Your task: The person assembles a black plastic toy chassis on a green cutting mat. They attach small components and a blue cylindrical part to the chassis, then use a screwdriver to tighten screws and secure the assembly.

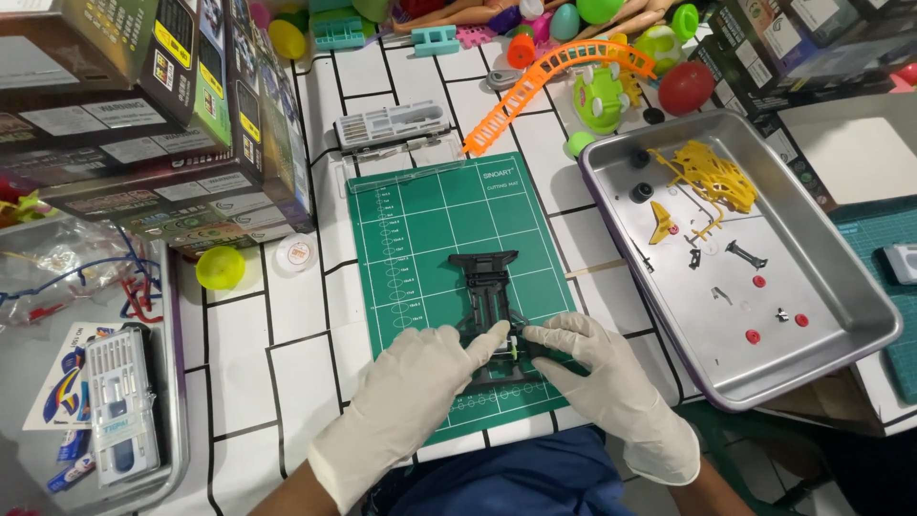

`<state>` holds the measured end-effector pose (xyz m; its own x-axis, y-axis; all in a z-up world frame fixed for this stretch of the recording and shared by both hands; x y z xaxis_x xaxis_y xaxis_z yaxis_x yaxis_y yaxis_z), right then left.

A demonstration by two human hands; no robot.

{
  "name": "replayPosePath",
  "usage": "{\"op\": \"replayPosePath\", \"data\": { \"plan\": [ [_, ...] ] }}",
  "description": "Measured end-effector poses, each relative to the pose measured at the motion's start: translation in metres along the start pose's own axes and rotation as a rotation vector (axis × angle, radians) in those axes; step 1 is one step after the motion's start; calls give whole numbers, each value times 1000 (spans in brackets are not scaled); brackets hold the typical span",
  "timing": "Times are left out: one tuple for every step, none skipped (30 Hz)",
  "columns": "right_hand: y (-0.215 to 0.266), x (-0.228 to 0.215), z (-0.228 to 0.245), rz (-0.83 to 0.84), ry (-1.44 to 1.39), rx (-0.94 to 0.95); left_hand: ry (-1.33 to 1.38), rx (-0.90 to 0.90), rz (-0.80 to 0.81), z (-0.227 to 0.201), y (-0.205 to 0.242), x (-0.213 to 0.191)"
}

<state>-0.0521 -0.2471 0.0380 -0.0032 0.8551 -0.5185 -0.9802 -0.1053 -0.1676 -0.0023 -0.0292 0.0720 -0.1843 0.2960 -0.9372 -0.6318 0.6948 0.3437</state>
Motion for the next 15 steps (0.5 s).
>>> {"op": "replayPosePath", "data": {
  "plan": [
    [-1,-1,1,-6,-22,-3,-158,65,-141,-2,-4,-1],
    [-2,-2,3,-13,-45,-6,-317,130,-282,-5,-7,-2],
    [-2,-2,6,-11,-42,-10,-317,126,-286,-3,-10,-5],
    [-3,-3,8,-24,-65,5,-271,143,-242,-1,-14,-7],
    [-3,-4,9,-38,-89,22,-225,163,-197,0,-18,-8],
    [-5,-9,12,-37,-87,19,-225,161,-200,-1,-19,-11],
    [-5,-12,10,-53,-131,155,-186,137,-144,-1,-20,-12],
    [-4,-15,8,-68,-174,291,-146,114,-88,-1,-20,-12],
    [-4,-16,9,-69,-176,293,-146,114,-87,0,-20,-11],
    [-3,-17,9,-84,-251,302,-145,114,-94,1,-20,-9],
    [-3,-19,10,-100,-322,310,-142,114,-106,2,-21,-8],
    [-6,-21,15,-101,-320,310,-141,114,-108,2,-19,-8],
    [-7,-22,16,-130,-382,413,-71,97,-101,2,-17,-7],
    [-7,-23,17,-160,-443,516,0,81,-95,3,-16,-7],
    [-10,-25,22,-164,-444,516,-2,84,-95,2,-15,-10]
  ]
}}
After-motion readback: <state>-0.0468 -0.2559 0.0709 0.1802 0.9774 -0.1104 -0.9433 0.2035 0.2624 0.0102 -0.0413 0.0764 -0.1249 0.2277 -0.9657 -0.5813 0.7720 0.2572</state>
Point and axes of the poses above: each hand's wrist, its own y-axis away from the middle knuckle, its own x-axis out of the palm, z = x × y, the point moved 4 cm from there along -y, towards the middle knuckle, and after that the axes turned 13 degrees about -y, right-handed, at the moved point
